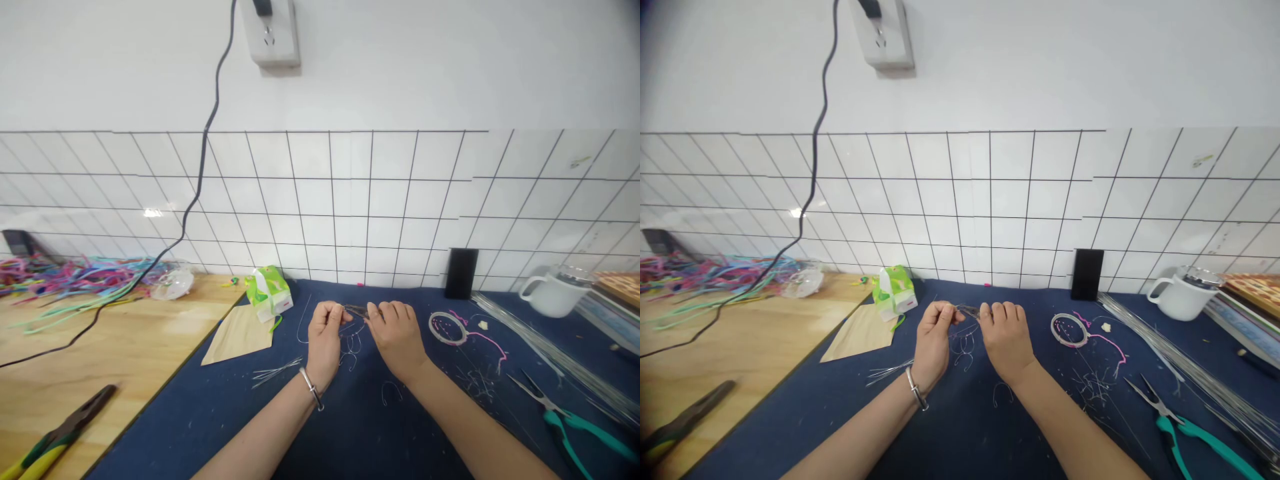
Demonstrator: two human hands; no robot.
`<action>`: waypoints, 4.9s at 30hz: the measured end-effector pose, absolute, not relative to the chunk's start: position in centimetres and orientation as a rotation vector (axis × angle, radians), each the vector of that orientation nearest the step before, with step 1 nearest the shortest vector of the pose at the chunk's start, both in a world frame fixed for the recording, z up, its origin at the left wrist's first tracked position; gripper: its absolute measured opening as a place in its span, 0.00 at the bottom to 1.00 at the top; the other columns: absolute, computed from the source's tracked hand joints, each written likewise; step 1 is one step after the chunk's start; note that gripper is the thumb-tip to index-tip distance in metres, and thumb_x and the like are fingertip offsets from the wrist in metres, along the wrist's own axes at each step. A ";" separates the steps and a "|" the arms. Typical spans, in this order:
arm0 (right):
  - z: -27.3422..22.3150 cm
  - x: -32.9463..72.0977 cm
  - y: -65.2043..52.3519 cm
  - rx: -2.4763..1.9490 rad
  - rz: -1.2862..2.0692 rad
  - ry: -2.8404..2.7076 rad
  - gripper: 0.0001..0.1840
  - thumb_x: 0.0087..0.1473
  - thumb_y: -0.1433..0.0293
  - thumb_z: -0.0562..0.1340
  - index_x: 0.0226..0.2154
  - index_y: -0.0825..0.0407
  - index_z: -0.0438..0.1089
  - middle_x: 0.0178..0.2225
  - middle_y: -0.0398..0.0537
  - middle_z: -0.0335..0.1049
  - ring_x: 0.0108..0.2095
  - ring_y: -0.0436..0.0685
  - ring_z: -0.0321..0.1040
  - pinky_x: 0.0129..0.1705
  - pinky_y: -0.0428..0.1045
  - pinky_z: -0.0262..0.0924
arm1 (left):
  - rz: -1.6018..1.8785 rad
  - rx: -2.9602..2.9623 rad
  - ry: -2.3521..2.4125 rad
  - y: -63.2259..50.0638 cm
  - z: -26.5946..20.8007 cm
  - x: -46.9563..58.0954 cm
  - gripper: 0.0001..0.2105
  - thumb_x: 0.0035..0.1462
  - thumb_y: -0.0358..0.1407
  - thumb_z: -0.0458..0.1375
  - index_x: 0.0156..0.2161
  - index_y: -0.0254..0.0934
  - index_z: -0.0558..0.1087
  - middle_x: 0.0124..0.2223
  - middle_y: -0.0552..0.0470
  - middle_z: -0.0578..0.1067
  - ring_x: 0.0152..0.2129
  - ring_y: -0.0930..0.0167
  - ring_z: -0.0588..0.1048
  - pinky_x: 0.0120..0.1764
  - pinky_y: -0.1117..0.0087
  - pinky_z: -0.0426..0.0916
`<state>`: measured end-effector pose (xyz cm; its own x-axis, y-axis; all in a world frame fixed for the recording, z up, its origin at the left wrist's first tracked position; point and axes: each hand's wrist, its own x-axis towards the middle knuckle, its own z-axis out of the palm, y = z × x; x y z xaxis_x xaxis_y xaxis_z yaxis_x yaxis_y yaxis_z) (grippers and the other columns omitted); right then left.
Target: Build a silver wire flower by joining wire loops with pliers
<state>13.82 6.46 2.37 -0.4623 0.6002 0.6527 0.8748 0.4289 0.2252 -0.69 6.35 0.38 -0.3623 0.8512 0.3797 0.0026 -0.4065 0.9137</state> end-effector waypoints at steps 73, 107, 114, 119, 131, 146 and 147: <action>3.0 16.1 7.7 -1.216 -0.471 -2.170 0.13 0.56 0.67 0.55 0.43 0.52 0.67 0.35 0.53 0.65 0.39 0.59 0.58 0.42 0.55 0.50 | 1.720 1.397 1.190 7.1 1.4 -2.3 0.09 0.59 0.39 0.49 0.31 0.36 0.64 0.30 0.51 0.73 0.28 0.73 0.69 0.35 0.71 0.63; 3.3 14.7 5.9 -0.702 -0.153 -2.246 0.11 0.52 0.71 0.56 0.39 0.51 0.68 0.31 0.49 0.64 0.35 0.55 0.60 0.39 0.53 0.55 | 1.199 1.124 0.550 5.6 3.2 -3.1 0.14 0.52 0.44 0.57 0.27 0.35 0.61 0.24 0.57 0.63 0.13 0.82 0.59 0.17 0.78 0.53; 3.2 14.8 6.0 -0.713 -0.193 -2.247 0.11 0.52 0.71 0.56 0.40 0.51 0.68 0.31 0.49 0.63 0.34 0.55 0.58 0.39 0.53 0.54 | 1.223 1.113 0.517 5.6 2.9 -2.9 0.13 0.53 0.43 0.56 0.27 0.35 0.61 0.24 0.58 0.63 0.13 0.82 0.59 0.19 0.78 0.56; 3.6 15.2 6.7 -0.719 -0.027 -2.267 0.09 0.52 0.69 0.57 0.37 0.51 0.69 0.32 0.49 0.65 0.36 0.55 0.61 0.40 0.52 0.55 | 1.272 1.256 0.616 6.0 3.6 -3.4 0.11 0.54 0.41 0.55 0.28 0.35 0.63 0.24 0.56 0.65 0.18 0.78 0.65 0.24 0.75 0.60; 3.3 14.1 6.2 -1.140 0.805 -1.864 0.10 0.47 0.62 0.60 0.29 0.52 0.68 0.25 0.41 0.66 0.26 0.50 0.62 0.29 0.45 0.56 | 1.452 1.446 1.065 6.2 2.4 -2.6 0.11 0.57 0.42 0.51 0.31 0.36 0.66 0.21 0.56 0.68 0.18 0.76 0.65 0.23 0.76 0.57; 3.3 14.4 6.0 -1.190 0.647 -1.686 0.11 0.52 0.62 0.56 0.26 0.52 0.65 0.23 0.40 0.61 0.24 0.49 0.56 0.28 0.44 0.52 | 1.281 1.410 0.882 6.6 2.7 -2.7 0.09 0.53 0.37 0.57 0.38 0.35 0.67 0.28 0.52 0.73 0.23 0.74 0.71 0.28 0.74 0.64; 3.3 14.5 6.1 -1.194 0.668 -1.664 0.11 0.52 0.61 0.56 0.26 0.52 0.64 0.22 0.39 0.60 0.24 0.49 0.55 0.27 0.44 0.52 | 1.276 1.387 0.883 6.7 2.6 -2.7 0.10 0.52 0.37 0.57 0.39 0.35 0.68 0.32 0.50 0.74 0.25 0.73 0.73 0.29 0.73 0.65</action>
<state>14.48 6.07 3.31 -0.0741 0.9229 0.3779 0.4051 0.3741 -0.8342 -2.71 6.67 2.56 0.1726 0.9557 0.2385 -0.1140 -0.2211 0.9686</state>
